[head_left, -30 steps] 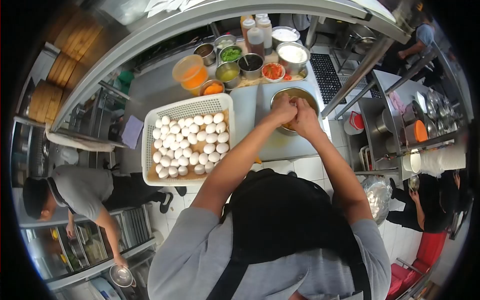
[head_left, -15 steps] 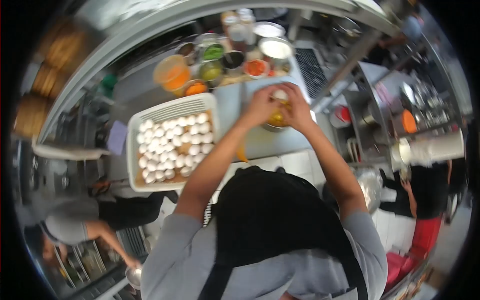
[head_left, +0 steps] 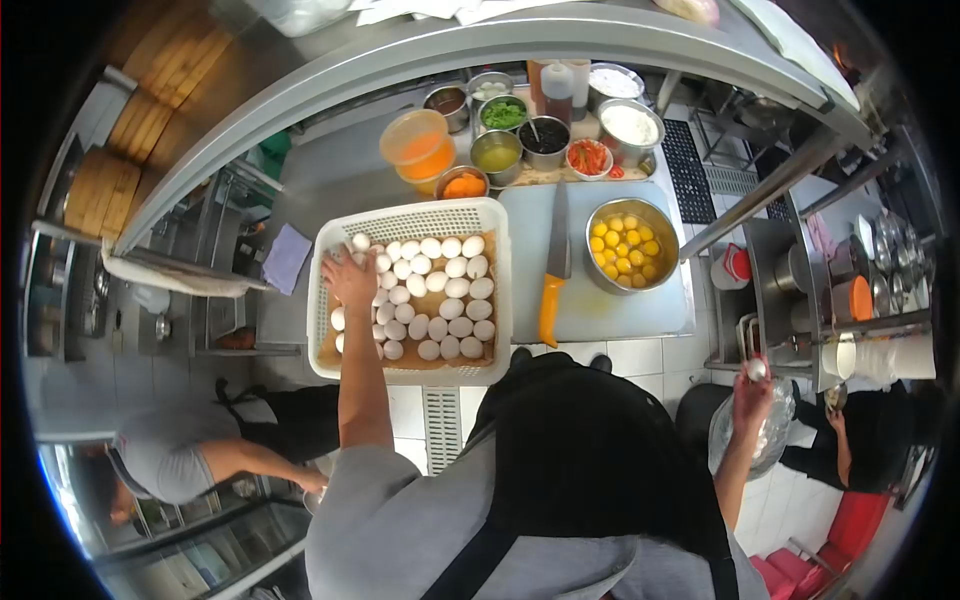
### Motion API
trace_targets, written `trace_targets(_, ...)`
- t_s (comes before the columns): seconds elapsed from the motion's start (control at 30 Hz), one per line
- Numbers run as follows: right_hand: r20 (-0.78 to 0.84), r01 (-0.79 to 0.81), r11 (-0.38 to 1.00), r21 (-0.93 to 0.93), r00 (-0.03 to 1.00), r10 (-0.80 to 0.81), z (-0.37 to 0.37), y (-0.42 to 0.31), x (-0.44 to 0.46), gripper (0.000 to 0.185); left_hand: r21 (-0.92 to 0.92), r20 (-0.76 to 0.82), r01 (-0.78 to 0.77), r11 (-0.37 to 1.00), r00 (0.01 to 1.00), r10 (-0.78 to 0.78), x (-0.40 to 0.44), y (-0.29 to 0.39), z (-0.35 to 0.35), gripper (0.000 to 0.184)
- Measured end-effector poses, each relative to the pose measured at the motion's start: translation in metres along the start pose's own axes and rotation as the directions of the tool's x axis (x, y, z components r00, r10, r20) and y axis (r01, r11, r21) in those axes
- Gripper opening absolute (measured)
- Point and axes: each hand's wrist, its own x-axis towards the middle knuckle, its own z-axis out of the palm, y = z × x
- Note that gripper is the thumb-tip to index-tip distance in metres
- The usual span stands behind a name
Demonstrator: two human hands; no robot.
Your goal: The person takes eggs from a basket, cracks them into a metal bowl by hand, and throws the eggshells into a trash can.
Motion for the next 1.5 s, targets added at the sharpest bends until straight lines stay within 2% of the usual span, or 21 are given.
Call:
trace_targets(0.13, -0.465, 0.014, 1.000, 0.024, 0.886, -0.001, -0.102, -0.027, -0.051, 0.042, 0.251, -0.164, -0.142, 0.957, 0.969, 0.187, 0.007, -0.040, 0.071, 0.059)
trace_targets(0.17, -0.543, 0.003, 1.000, 0.012, 0.840, 0.004, -0.130, -0.045, -0.060, 0.038, 0.284, 0.271, -0.314, 0.906, 0.933, 0.238, 0.027, -0.092, 0.119, 0.049)
trace_targets(0.27, -0.603, 0.104, 0.954, 0.282, 0.792, 0.092, -0.208, -0.072, -0.068, 0.041, 0.352, 0.231, -0.326, 0.877, 0.939, 0.256, 0.010, -0.027, 0.026, 0.035)
trace_targets(0.3, -0.691, 0.196, 0.893, 0.405, 0.705, 0.159, -0.171, -0.092, -0.073, 0.052, 0.041, 0.184, -0.380, 0.924, 0.912, 0.367, 0.024, -0.048, 0.049, 0.039)
trace_targets(0.37, -0.797, 0.128, 0.935, -0.330, 0.493, -0.348, -0.105, -0.105, -0.091, 0.069, -0.016, 0.298, -0.230, 0.973, 0.928, 0.225, 0.029, -0.029, 0.022, 0.049)
trace_targets(0.47, -0.814, -0.387, 0.720, -0.576, 0.196, -0.546, -0.111, -0.114, -0.100, 0.066, -0.189, 0.292, -0.206, 0.960, 0.922, 0.255, 0.030, -0.023, 0.007, 0.064)
trace_targets(0.57, -0.602, -0.198, 0.596, -0.778, 0.503, -0.619, -0.111, -0.081, -0.086, 0.049, -0.270, 0.233, -0.239, 0.933, 0.924, 0.304, 0.039, -0.036, 0.000, 0.064)
trace_targets(0.6, -0.491, -0.110, 0.560, -0.821, 0.636, -0.595, -0.068, -0.069, -0.081, 0.043, -0.275, 0.332, 0.084, 0.958, 0.943, 0.013, 0.048, -0.032, -0.006, 0.059)
trace_targets(0.63, -0.355, -0.006, 0.527, -0.850, 0.747, -0.563, -0.022, -0.054, -0.070, 0.036, -0.274, 0.326, 0.082, 0.958, 0.945, 0.012, 0.050, -0.025, -0.008, 0.059)
trace_targets(0.7, -0.106, 0.153, 0.563, -0.812, 0.910, -0.400, 0.077, -0.016, -0.045, 0.023, -0.836, 0.006, -0.037, 0.548, 0.997, 0.077, 0.042, 0.003, -0.035, 0.051)
trace_targets(0.77, 0.286, 0.388, 0.489, -0.782, 0.919, -0.272, 0.171, 0.031, -0.026, 0.029, -0.737, 0.675, 0.610, 0.291, 0.642, 0.364, 0.029, 0.067, -0.098, 0.036)
trace_targets(0.8, 0.356, 0.371, 0.507, -0.778, 0.925, -0.130, 0.218, 0.049, -0.023, 0.033, -0.915, 0.402, 0.313, 0.253, 0.746, 0.531, -0.002, 0.104, -0.107, 0.034)
trace_targets(0.83, 0.499, 0.452, 0.513, -0.730, 0.865, -0.051, 0.256, 0.057, -0.022, 0.036, -0.841, 0.041, -0.361, 0.403, 0.700, 0.713, -0.016, 0.139, -0.119, 0.030)
trace_targets(0.87, 0.591, 0.534, 0.504, -0.679, 0.805, -0.057, 0.288, 0.064, -0.020, 0.037, -0.890, 0.066, -0.296, 0.346, 0.668, 0.742, -0.038, 0.171, -0.114, 0.031)
trace_targets(0.9, 0.671, 0.608, 0.492, -0.623, 0.739, -0.063, 0.308, 0.068, -0.018, 0.039, -0.798, 0.517, 0.559, 0.224, 0.445, 0.731, -0.057, 0.216, -0.151, 0.034)
trace_targets(0.93, 0.690, 0.623, 0.494, -0.606, 0.721, -0.064, 0.310, 0.075, -0.012, 0.039, -0.918, 0.385, 0.292, 0.269, 0.490, 0.782, -0.072, 0.239, -0.148, 0.031)
trace_targets(0.97, 0.741, 0.712, 0.433, -0.553, 0.658, -0.135, 0.307, 0.086, -0.002, 0.041, -0.696, 0.523, 0.714, 0.081, 0.426, 0.739, -0.089, 0.272, -0.174, 0.030)
trace_targets(1.0, 0.787, 0.789, 0.364, -0.494, 0.584, -0.198, 0.308, 0.090, 0.006, 0.044, -0.734, 0.510, 0.677, 0.065, 0.485, 0.710, -0.103, 0.289, -0.169, 0.031)
trace_targets(1.1, 0.676, 0.660, 0.324, -0.678, 0.733, -0.080, 0.288, 0.066, 0.011, 0.044, -0.685, 0.547, 0.704, 0.187, 0.328, 0.770, -0.114, 0.322, -0.179, 0.036)
trace_targets(1.23, 0.261, 0.394, 0.699, -0.597, 0.919, -0.295, 0.229, 0.067, 0.067, 0.039, -0.596, 0.521, 0.777, 0.203, 0.182, 0.834, -0.113, 0.327, -0.174, 0.048)
trace_targets(1.5, -0.135, 0.347, 0.777, -0.526, 0.867, -0.479, 0.203, 0.047, 0.168, 0.037, -0.445, 0.588, 0.883, 0.150, 0.161, 0.793, -0.129, 0.287, -0.135, 0.029)
